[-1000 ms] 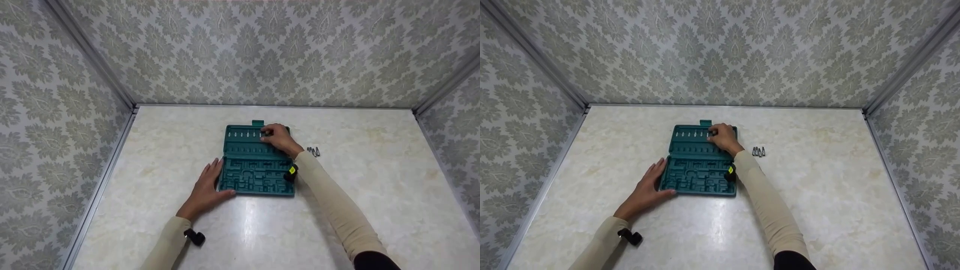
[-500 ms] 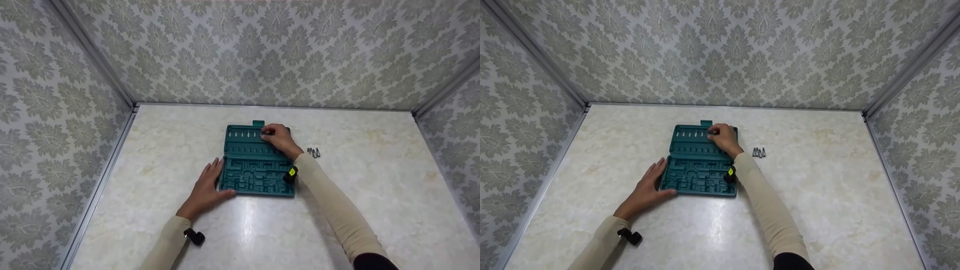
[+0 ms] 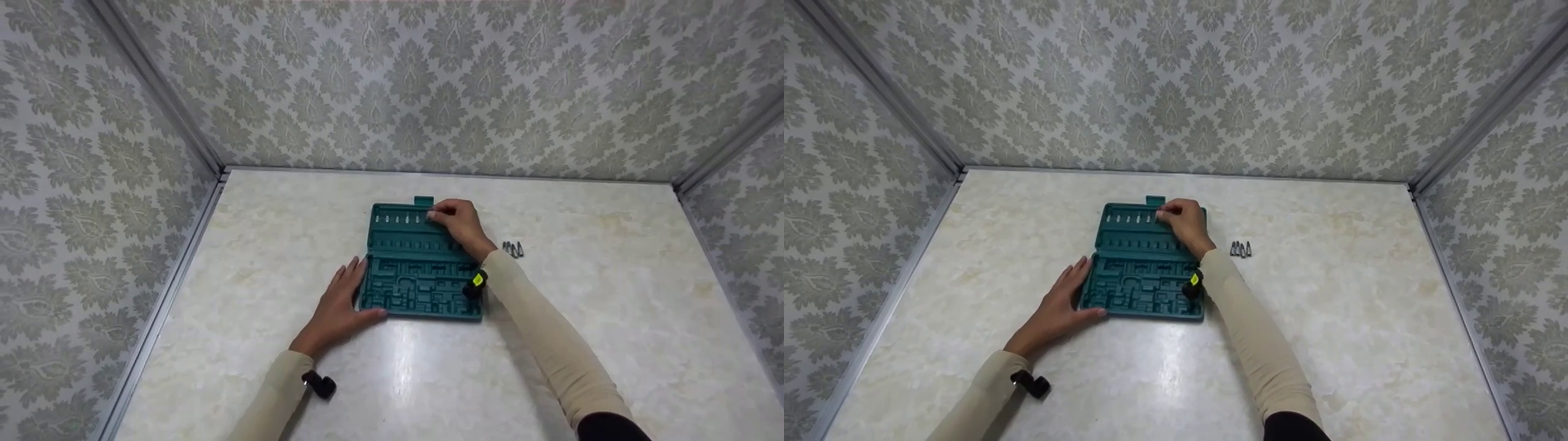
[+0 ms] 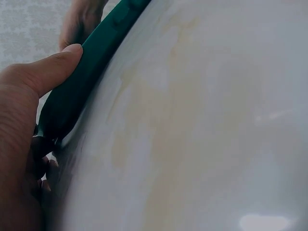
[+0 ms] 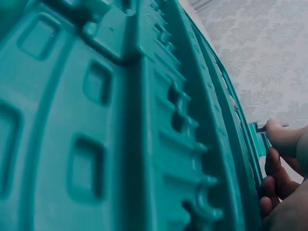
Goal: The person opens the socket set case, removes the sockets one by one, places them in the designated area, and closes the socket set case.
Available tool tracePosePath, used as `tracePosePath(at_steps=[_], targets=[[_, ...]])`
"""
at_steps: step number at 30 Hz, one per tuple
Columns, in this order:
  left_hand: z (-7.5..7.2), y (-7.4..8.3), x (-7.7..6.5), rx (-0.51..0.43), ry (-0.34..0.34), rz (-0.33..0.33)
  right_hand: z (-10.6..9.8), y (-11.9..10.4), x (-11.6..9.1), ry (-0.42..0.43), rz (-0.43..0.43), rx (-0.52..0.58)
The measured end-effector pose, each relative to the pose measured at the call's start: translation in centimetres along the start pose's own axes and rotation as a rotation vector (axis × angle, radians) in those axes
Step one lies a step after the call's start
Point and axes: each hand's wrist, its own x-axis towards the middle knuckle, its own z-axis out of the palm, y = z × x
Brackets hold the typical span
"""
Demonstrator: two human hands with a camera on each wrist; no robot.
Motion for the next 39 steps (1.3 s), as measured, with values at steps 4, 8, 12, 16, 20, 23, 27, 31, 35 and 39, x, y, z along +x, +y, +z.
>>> tracePosePath(at_steps=[4, 8, 12, 16, 20, 23, 27, 31, 35, 39], targets=[[0.2, -0.1, 0.0, 0.001, -0.008, -0.013, -0.9, 0.2, -0.4, 0.005, -0.014, 0.04], [0.2, -0.2, 0.0, -0.005, -0.006, -0.023, -2.1, 0.1, -1.3, 0.017, -0.048, 0.041], [0.0, -0.3, -0.1, -0.002, -0.002, -0.024, -3.3, -0.1, -2.3, 0.029, -0.045, 0.022], [-0.2, -0.3, -0.1, 0.0, -0.004, -0.028, -4.6, 0.2, -3.1, 0.039, -0.021, -0.018], [-0.2, -0.3, 0.0, 0.004, -0.009, -0.028, -6.0, 0.6, -3.9, 0.066, 0.01, -0.039], [-0.2, -0.3, 0.0, 0.006, -0.011, -0.024, -7.2, 0.9, -4.6, 0.092, 0.037, -0.044], [-0.1, -0.3, 0.1, 0.008, -0.002, -0.014, -8.7, 1.4, -5.7, 0.116, 0.047, -0.039], [-0.1, -0.2, 0.1, 0.008, 0.0, -0.023, -10.2, 1.9, -6.5, 0.125, 0.044, -0.029], [0.0, -0.2, 0.1, 0.006, -0.006, -0.03, -11.4, 2.3, -7.4, 0.138, 0.05, -0.027], [0.1, -0.2, 0.1, 0.006, -0.005, -0.027, -12.5, 2.8, -8.4, 0.159, 0.055, -0.039]])
